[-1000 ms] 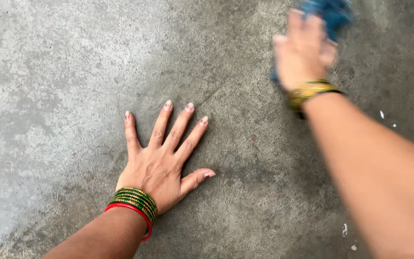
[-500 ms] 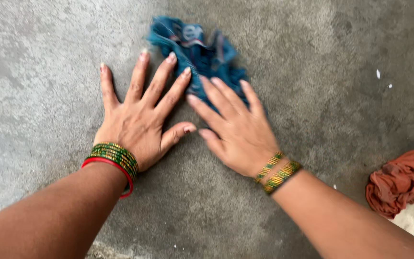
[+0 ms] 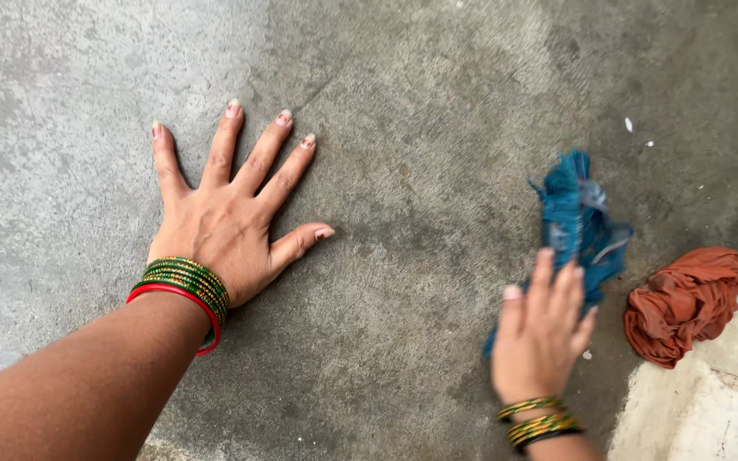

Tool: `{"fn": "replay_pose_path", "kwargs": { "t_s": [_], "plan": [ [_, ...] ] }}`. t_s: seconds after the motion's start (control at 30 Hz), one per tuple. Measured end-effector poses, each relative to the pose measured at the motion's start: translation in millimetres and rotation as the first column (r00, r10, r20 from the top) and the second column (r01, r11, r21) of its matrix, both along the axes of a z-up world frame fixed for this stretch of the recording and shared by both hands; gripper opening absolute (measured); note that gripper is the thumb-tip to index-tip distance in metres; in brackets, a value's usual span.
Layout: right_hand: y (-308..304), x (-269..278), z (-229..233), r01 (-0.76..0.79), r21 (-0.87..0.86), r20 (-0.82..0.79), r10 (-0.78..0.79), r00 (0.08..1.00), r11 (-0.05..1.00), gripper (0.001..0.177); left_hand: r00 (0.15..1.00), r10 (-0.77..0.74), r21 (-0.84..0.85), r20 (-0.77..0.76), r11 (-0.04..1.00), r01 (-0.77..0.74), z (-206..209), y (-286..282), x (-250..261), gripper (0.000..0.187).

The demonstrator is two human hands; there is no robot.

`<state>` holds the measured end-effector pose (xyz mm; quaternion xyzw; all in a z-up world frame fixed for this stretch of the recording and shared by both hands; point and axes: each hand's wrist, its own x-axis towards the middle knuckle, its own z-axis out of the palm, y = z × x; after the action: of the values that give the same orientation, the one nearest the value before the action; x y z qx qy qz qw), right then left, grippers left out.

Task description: The person wipes and scrubs the concrete floor using a cloth by hand before picking up the cloth.

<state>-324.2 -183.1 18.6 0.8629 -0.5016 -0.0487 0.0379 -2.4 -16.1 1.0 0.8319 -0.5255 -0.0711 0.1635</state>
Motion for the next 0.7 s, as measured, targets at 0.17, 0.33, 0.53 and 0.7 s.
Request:
{"fn": "replay_pose_path", "kwargs": {
  "t_s": [0.17, 0.33, 0.53, 0.7],
  "plan": [
    [33, 41, -4, 0.018, 0.021, 0.010, -0.018, 1.000, 1.000, 0.067, 1.000, -0.001, 0.003, 0.026, 1.000, 0.001, 0, -1, 1, 0.083],
    [33, 49, 2, -0.016, 0.007, 0.063, 0.015, 0.998, 1.000, 0.065, 0.999, 0.008, 0.025, 0.035, 1.000, -0.009, -3, -1, -2, 0.081],
    [49, 51, 10, -0.039, 0.074, 0.105, 0.031, 0.994, 0.997, 0.067, 0.992, 0.016, 0.202, 0.126, 0.979, -0.041, 7, -6, -9, 0.073],
    [94, 48, 22, -0.117, 0.610, 0.300, -0.092, 0.950, 0.784, 0.065, 0.976, 0.103, 0.776, -0.193, 0.624, 0.088, 57, -34, -41, 0.087]
  ]
}}
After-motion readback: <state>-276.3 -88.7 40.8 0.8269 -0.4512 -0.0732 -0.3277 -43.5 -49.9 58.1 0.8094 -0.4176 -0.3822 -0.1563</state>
